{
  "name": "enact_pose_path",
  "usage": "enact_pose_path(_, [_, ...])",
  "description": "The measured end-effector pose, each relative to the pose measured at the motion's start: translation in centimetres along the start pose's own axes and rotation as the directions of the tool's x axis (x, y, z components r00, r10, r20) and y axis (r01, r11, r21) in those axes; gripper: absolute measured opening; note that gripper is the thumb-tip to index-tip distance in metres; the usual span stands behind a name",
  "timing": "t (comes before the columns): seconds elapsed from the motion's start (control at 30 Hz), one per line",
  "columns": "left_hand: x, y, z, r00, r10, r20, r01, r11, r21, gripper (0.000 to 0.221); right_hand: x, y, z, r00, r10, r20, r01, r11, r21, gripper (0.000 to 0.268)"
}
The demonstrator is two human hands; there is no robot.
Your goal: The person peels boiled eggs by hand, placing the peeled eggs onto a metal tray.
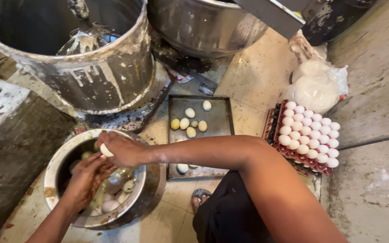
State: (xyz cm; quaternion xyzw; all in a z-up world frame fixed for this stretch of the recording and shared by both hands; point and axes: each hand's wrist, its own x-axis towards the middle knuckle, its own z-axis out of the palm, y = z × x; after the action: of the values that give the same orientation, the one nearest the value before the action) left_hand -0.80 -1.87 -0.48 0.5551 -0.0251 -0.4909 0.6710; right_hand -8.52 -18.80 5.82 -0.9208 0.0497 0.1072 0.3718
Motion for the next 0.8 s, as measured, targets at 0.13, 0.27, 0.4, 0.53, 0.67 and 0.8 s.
enact_pose_path(0.13, [-0.4, 0.4, 0.8, 0.998, 0.056, 0.025, -0.057, 0.997, 0.045, 0.040, -0.6, 0.6, -1.0, 0.988, -0.135, -0.078, 0.124, 0.984, -0.127, 0.046])
enact_pose_path(0.27, [-1.0, 0.5, 0.5, 0.992, 0.121, 0.019, -0.122, 0.985, 0.124, 0.034, -0.9, 0.5, -1.9, 0.952, -0.296, -0.079, 0.289, 0.953, -0.086, 0.049])
enact_pose_path(0.4, [-0.1, 0.3, -0.5, 0.973, 0.229, -0.022, -0.220, 0.955, 0.199, 0.022, -0.5, 0.1, -2.8, 0.970, -0.241, 0.014, 0.241, 0.965, -0.103, 0.049])
enact_pose_path(0.53, [0.8, 0.1, -2.3, 0.979, 0.204, 0.010, -0.157, 0.721, 0.676, 0.018, 1.5, 2.8, -6.0, 0.982, -0.047, 0.181, 0.074, 0.987, -0.145, 0.032])
enact_pose_path(0.67, [-0.2, -0.2, -2.8, 0.991, -0.012, 0.131, -0.131, -0.173, 0.976, 0.022, 2.6, 11.6, -10.1, 0.939, 0.129, 0.319, -0.095, 0.988, -0.119, 0.030])
enact_pose_path(0.8, [-2.1, 1.1, -1.2, 0.957, -0.183, 0.224, -0.289, -0.556, 0.779, 0.020, -0.9, 21.3, -7.6, 0.835, 0.390, 0.390, -0.178, 0.860, -0.479, 0.040])
